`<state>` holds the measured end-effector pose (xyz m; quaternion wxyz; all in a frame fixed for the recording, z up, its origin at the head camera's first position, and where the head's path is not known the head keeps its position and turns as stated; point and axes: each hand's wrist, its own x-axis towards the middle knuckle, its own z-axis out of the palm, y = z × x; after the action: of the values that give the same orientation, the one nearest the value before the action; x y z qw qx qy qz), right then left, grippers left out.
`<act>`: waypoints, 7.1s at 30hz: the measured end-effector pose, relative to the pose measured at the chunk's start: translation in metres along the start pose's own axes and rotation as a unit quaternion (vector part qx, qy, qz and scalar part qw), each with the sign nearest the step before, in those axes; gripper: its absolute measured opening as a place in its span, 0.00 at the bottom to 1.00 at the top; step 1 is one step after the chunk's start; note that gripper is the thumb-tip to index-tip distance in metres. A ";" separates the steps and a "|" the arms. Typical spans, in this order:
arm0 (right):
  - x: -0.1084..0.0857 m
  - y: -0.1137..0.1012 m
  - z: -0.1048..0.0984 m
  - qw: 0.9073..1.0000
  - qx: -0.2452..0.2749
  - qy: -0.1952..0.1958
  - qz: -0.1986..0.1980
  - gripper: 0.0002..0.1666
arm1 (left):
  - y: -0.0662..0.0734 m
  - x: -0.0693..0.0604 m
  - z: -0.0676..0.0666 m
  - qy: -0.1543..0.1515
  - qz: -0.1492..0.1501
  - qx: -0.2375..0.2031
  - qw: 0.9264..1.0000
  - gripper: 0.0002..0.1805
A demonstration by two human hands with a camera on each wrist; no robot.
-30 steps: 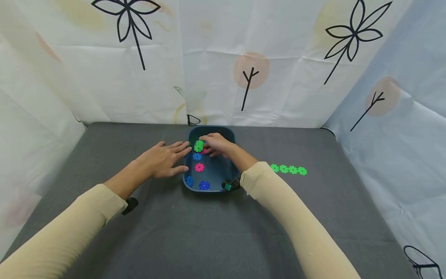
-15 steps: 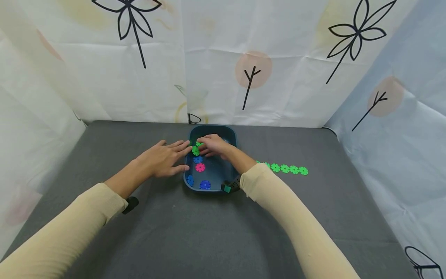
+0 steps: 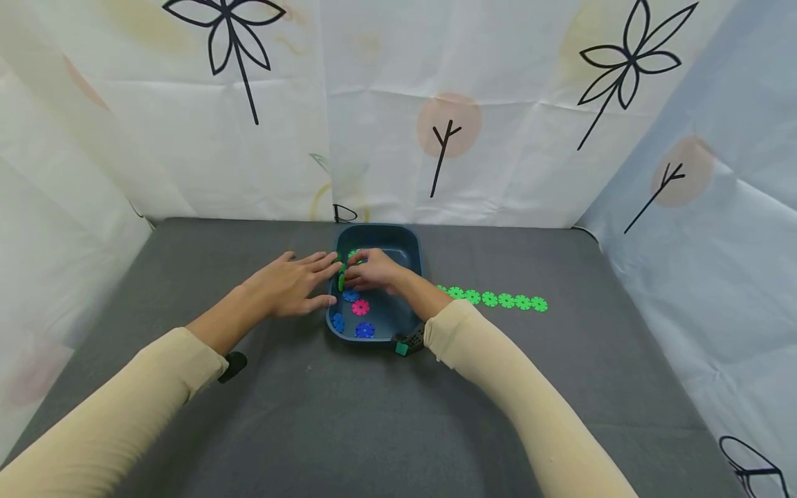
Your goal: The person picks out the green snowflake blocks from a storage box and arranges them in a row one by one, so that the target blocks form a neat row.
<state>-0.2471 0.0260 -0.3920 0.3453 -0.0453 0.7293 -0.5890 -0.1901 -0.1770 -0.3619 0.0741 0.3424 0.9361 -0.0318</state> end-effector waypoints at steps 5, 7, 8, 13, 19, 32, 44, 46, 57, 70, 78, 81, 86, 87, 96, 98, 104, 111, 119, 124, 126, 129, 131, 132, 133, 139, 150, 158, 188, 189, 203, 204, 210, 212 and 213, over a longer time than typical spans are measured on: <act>0.000 0.003 0.005 1.000 0.000 0.023 -0.006 0.27 | 0.002 0.000 -0.001 -0.008 -0.003 -0.001 1.000 0.41; 0.001 0.004 0.007 0.999 0.001 0.033 -0.004 0.27 | 0.002 0.000 -0.002 -0.011 -0.004 -0.001 1.000 0.41; 0.001 0.004 0.007 0.999 0.001 0.037 -0.004 0.27 | 0.002 0.000 -0.002 -0.011 -0.004 -0.002 1.000 0.41; 0.002 0.004 0.011 0.999 -0.005 0.052 -0.003 0.27 | 0.001 0.000 -0.001 -0.008 -0.002 -0.002 1.000 0.40; 0.001 0.002 0.011 0.998 -0.023 0.053 0.004 0.23 | 0.001 0.000 -0.001 -0.006 -0.003 -0.004 1.000 0.40; -0.016 -0.010 -0.007 0.995 -0.050 0.083 -0.034 0.20 | 0.002 0.002 -0.001 -0.011 -0.007 0.002 1.000 0.41; -0.061 -0.017 -0.045 0.991 -0.089 0.071 -0.074 0.17 | 0.001 0.000 0.000 -0.012 -0.015 0.002 1.000 0.41; -0.069 -0.015 -0.054 0.990 -0.093 0.068 -0.077 0.18 | 0.001 0.000 0.000 -0.009 -0.014 0.001 1.000 0.41; -0.125 0.001 -0.108 0.982 -0.157 0.072 -0.078 0.20 | 0.002 0.000 0.001 -0.008 -0.013 0.007 1.000 0.41; -0.173 0.046 -0.174 0.963 -0.170 0.190 -0.089 0.18 | 0.003 0.000 0.002 -0.003 -0.013 0.004 1.000 0.41; -0.192 0.080 -0.199 0.954 -0.156 0.239 -0.086 0.21 | 0.002 0.000 0.001 -0.004 -0.009 0.005 1.000 0.41; -0.198 0.092 -0.209 0.951 -0.159 0.248 -0.090 0.21 | 0.002 0.000 0.001 -0.005 -0.009 0.004 1.000 0.40; -0.204 0.111 -0.226 0.945 -0.178 0.263 -0.082 0.21 | 0.003 -0.001 -0.001 -0.010 -0.013 0.001 1.000 0.41; -0.205 0.114 -0.229 0.942 -0.185 0.267 -0.079 0.21 | 0.003 -0.001 -0.001 -0.011 -0.014 0.000 1.000 0.41; -0.214 0.137 -0.245 0.926 -0.218 0.301 -0.067 0.19 | 0.003 -0.001 -0.001 -0.011 -0.010 0.003 1.000 0.40; -0.215 0.141 -0.249 0.924 -0.223 0.304 -0.067 0.19 | 0.003 -0.001 -0.001 -0.011 -0.008 0.004 1.000 0.40; -0.213 0.152 -0.259 0.916 -0.253 0.307 -0.054 0.16 | 0.002 0.000 0.000 -0.012 -0.010 0.007 1.000 0.41; -0.210 0.153 -0.259 0.916 -0.248 0.312 -0.040 0.16 | 0.002 0.000 0.000 -0.014 -0.013 0.004 1.000 0.41; -0.210 0.154 -0.256 0.913 -0.247 0.323 -0.027 0.17 | 0.002 0.000 0.001 -0.009 -0.013 0.004 1.000 0.41; -0.211 0.150 -0.255 0.916 -0.231 0.329 -0.011 0.20 | 0.002 0.001 0.001 -0.008 -0.011 0.006 1.000 0.41; -0.211 0.147 -0.255 0.919 -0.226 0.323 -0.004 0.22 | 0.002 0.000 0.000 -0.009 -0.012 0.007 1.000 0.41; -0.209 0.140 -0.256 0.925 -0.218 0.311 0.008 0.22 | 0.002 0.000 -0.001 -0.009 -0.011 0.008 1.000 0.41; -0.207 0.135 -0.257 0.925 -0.223 0.306 0.022 0.23 | 0.001 0.000 -0.001 -0.009 -0.011 0.009 1.000 0.41; -0.206 0.132 -0.257 0.924 -0.227 0.306 0.029 0.23 | 0.001 0.000 -0.001 -0.009 -0.010 0.010 1.000 0.41; -0.204 0.130 -0.258 0.921 -0.232 0.311 0.037 0.23 | 0.001 0.000 -0.001 -0.010 -0.010 0.010 1.000 0.41; -0.186 0.109 -0.255 0.905 -0.251 0.340 0.055 0.24 | 0.001 -0.001 -0.001 -0.009 -0.012 0.006 1.000 0.41; -0.144 0.048 -0.224 0.970 -0.117 0.213 -0.004 0.31 | 0.003 -0.001 -0.002 -0.007 -0.008 0.002 1.000 0.40; -0.112 0.018 -0.182 0.985 -0.098 0.135 -0.049 0.29 | 0.002 0.000 0.000 -0.009 -0.009 0.007 1.000 0.41; -0.020 -0.008 -0.049 0.998 -0.062 0.013 0.021 0.31 | 0.002 0.003 0.000 -0.011 -0.014 0.006 1.000 0.41; -0.019 -0.008 -0.048 0.998 -0.062 0.011 0.025 0.32 | 0.002 0.003 -0.001 -0.010 -0.013 0.006 1.000 0.41; 0.001 -0.003 -0.028 0.999 -0.038 -0.007 0.005 0.26 | 0.002 0.005 0.000 -0.017 -0.016 0.001 1.000 0.41; 0.001 -0.002 -0.027 0.999 -0.041 -0.007 0.005 0.26 | 0.002 0.005 0.000 -0.016 -0.014 0.001 1.000 0.41; 0.005 0.001 -0.022 0.999 -0.051 -0.012 0.000 0.26 | 0.002 0.003 0.000 -0.012 -0.014 0.003 1.000 0.41; 0.007 0.002 -0.021 0.999 -0.046 -0.015 -0.001 0.25 | 0.002 0.003 0.000 -0.012 -0.013 0.003 1.000 0.41; 0.008 0.003 -0.020 0.999 -0.044 -0.016 0.000 0.25 | 0.002 0.003 0.000 -0.012 -0.013 0.003 1.000 0.40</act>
<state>-0.2635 0.0400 -0.3963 0.3544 -0.0700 0.7487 -0.5558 -0.1911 -0.1739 -0.3621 0.0837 0.3305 0.9392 -0.0398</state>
